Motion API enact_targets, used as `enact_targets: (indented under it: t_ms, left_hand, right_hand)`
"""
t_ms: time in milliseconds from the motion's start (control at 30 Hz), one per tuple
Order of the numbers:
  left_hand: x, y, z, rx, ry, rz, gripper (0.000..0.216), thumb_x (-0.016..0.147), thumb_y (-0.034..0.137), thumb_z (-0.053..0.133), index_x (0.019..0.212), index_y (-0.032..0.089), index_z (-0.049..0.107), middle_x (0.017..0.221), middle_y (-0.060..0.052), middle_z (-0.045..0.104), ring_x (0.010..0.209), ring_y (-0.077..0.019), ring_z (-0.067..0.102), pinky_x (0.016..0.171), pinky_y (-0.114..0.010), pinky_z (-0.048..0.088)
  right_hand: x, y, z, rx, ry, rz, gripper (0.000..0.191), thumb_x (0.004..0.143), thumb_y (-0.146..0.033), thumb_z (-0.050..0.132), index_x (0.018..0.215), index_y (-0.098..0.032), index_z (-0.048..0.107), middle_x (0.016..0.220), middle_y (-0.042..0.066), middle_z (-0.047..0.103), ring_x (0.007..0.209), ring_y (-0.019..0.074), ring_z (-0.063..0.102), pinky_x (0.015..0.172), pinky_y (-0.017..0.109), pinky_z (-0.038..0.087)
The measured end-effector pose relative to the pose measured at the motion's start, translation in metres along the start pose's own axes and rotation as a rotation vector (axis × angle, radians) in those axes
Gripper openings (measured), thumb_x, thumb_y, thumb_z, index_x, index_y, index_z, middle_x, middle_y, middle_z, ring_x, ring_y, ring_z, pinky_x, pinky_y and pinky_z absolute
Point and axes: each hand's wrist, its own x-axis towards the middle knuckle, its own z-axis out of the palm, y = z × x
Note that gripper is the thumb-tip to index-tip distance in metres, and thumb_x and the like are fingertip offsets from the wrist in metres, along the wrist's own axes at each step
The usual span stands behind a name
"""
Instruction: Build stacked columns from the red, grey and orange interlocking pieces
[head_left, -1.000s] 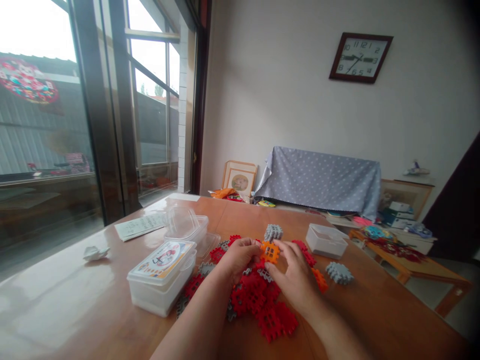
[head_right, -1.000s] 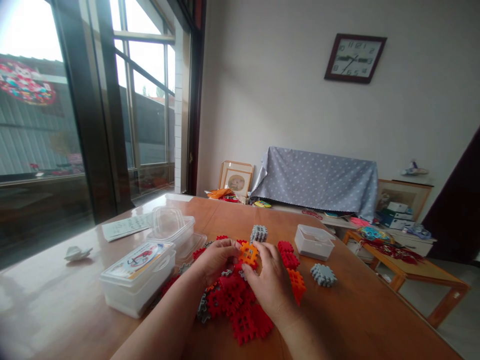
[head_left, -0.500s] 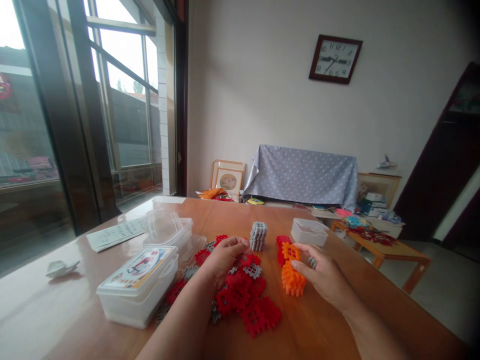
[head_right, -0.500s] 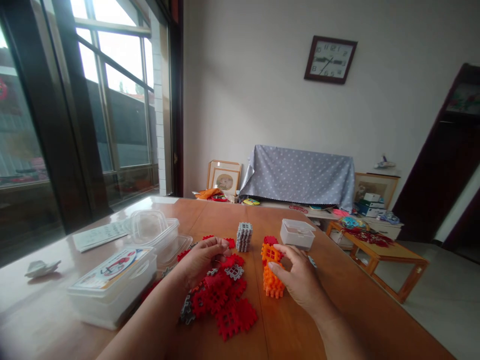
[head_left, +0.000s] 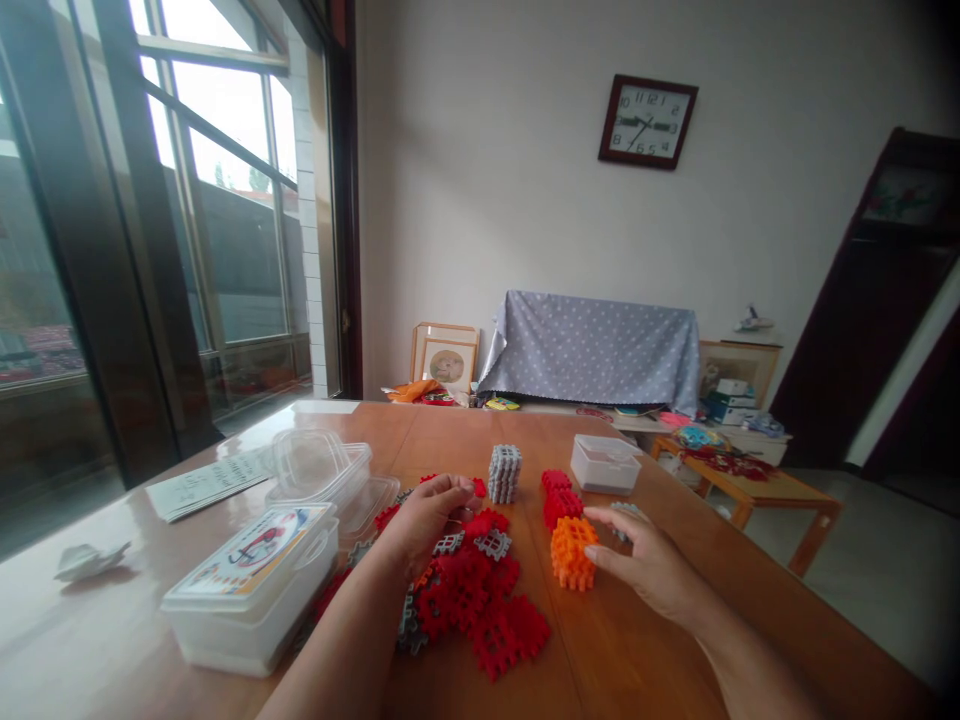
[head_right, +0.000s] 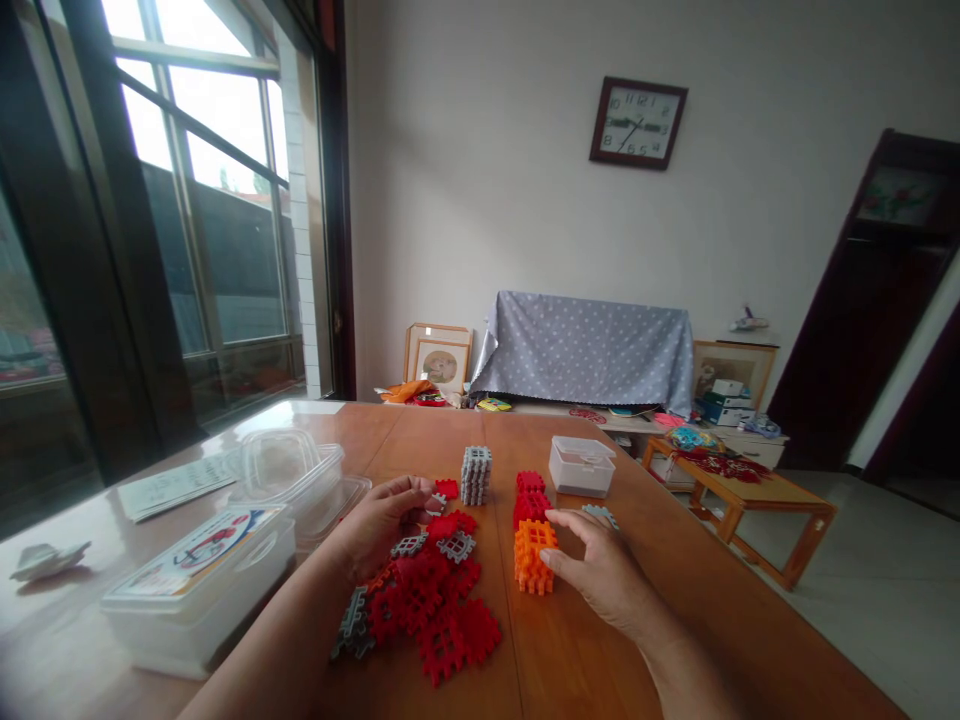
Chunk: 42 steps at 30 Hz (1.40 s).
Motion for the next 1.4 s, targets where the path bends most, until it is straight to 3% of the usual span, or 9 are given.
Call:
enact_targets:
  t_ms: [167, 333, 500, 633, 867, 1033, 1200, 1300, 1400]
  left_hand:
    - [0.003, 0.003, -0.009, -0.026, 0.039, 0.031, 0.039, 0.069, 0.041, 0.082, 0.091, 0.016, 0.063, 0.084, -0.007, 0.073, 0.062, -0.0112, 0.060, 0.057, -0.022, 0.039]
    - [0.005, 0.012, -0.026, 0.068, 0.244, 0.143, 0.032, 0.071, 0.039, 0.077, 0.089, 0.016, 0.063, 0.079, -0.005, 0.071, 0.060, -0.0098, 0.057, 0.055, -0.021, 0.037]
    - [0.004, 0.017, -0.037, 0.064, 0.391, 0.215, 0.031, 0.072, 0.041, 0.073, 0.089, 0.017, 0.063, 0.082, -0.005, 0.072, 0.064, -0.0115, 0.060, 0.059, -0.022, 0.041]
    - [0.008, 0.016, -0.046, 0.036, 0.455, 0.233, 0.036, 0.069, 0.042, 0.075, 0.093, 0.018, 0.064, 0.088, -0.006, 0.073, 0.068, -0.0128, 0.062, 0.062, -0.023, 0.043]
    - [0.013, 0.014, -0.059, -0.019, 0.544, 0.252, 0.034, 0.067, 0.032, 0.071, 0.098, 0.018, 0.063, 0.087, -0.004, 0.071, 0.066, -0.0106, 0.059, 0.062, -0.023, 0.040]
    - [0.012, 0.015, -0.056, -0.008, 0.550, 0.240, 0.033, 0.069, 0.032, 0.069, 0.099, 0.017, 0.063, 0.090, -0.005, 0.072, 0.068, -0.0111, 0.060, 0.066, -0.024, 0.042]
    - [0.011, 0.015, -0.054, -0.031, 0.523, 0.225, 0.032, 0.072, 0.034, 0.068, 0.099, 0.017, 0.063, 0.093, -0.008, 0.074, 0.070, -0.0128, 0.062, 0.064, -0.024, 0.041]
    - [0.013, 0.013, -0.055, -0.047, 0.507, 0.241, 0.032, 0.072, 0.036, 0.070, 0.098, 0.017, 0.063, 0.091, -0.008, 0.073, 0.070, -0.0133, 0.063, 0.065, -0.024, 0.043]
    - [0.015, 0.010, -0.056, -0.045, 0.507, 0.257, 0.032, 0.073, 0.037, 0.071, 0.097, 0.017, 0.064, 0.091, -0.009, 0.073, 0.071, -0.0137, 0.064, 0.066, -0.024, 0.044]
  right_hand:
    - [-0.001, -0.006, 0.000, 0.033, 0.085, -0.029, 0.044, 0.085, -0.041, 0.065, 0.127, -0.026, 0.066, 0.135, 0.008, 0.065, 0.122, 0.0277, 0.060, 0.106, 0.043, 0.047]
    - [0.004, -0.046, 0.024, 0.034, 0.106, -0.115, 0.030, 0.090, -0.042, 0.059, 0.115, -0.028, 0.070, 0.119, 0.007, 0.071, 0.113, 0.0263, 0.063, 0.100, 0.040, 0.049]
    - [0.013, -0.106, 0.073, 0.001, -0.104, -0.215, 0.026, 0.088, -0.032, 0.061, 0.111, -0.029, 0.073, 0.113, 0.006, 0.073, 0.110, 0.0264, 0.062, 0.099, 0.039, 0.048]
    - [0.029, -0.131, 0.110, -0.034, -0.243, -0.289, 0.031, 0.086, -0.025, 0.063, 0.115, -0.029, 0.074, 0.113, 0.005, 0.073, 0.111, 0.0253, 0.061, 0.101, 0.036, 0.046]
    - [0.075, -0.137, 0.153, -0.155, -0.305, -0.297, 0.043, 0.086, -0.017, 0.057, 0.126, -0.024, 0.070, 0.123, 0.007, 0.073, 0.119, 0.0266, 0.060, 0.103, 0.037, 0.044]
    - [0.078, -0.140, 0.170, -0.146, -0.432, -0.382, 0.043, 0.084, -0.026, 0.065, 0.126, -0.032, 0.070, 0.132, 0.002, 0.070, 0.131, 0.0290, 0.054, 0.113, 0.043, 0.037]
    - [0.074, -0.130, 0.171, -0.197, -0.426, -0.356, 0.033, 0.088, -0.027, 0.062, 0.119, -0.032, 0.074, 0.134, 0.003, 0.068, 0.135, 0.0310, 0.050, 0.116, 0.049, 0.031]
    - [0.074, -0.127, 0.166, -0.226, -0.331, -0.342, 0.036, 0.084, -0.015, 0.059, 0.113, -0.028, 0.075, 0.129, 0.005, 0.069, 0.129, 0.0279, 0.053, 0.113, 0.044, 0.035]
    - [0.070, -0.132, 0.161, -0.204, -0.318, -0.401, 0.028, 0.081, -0.012, 0.060, 0.099, -0.026, 0.076, 0.118, 0.004, 0.071, 0.117, 0.0242, 0.057, 0.105, 0.038, 0.039]
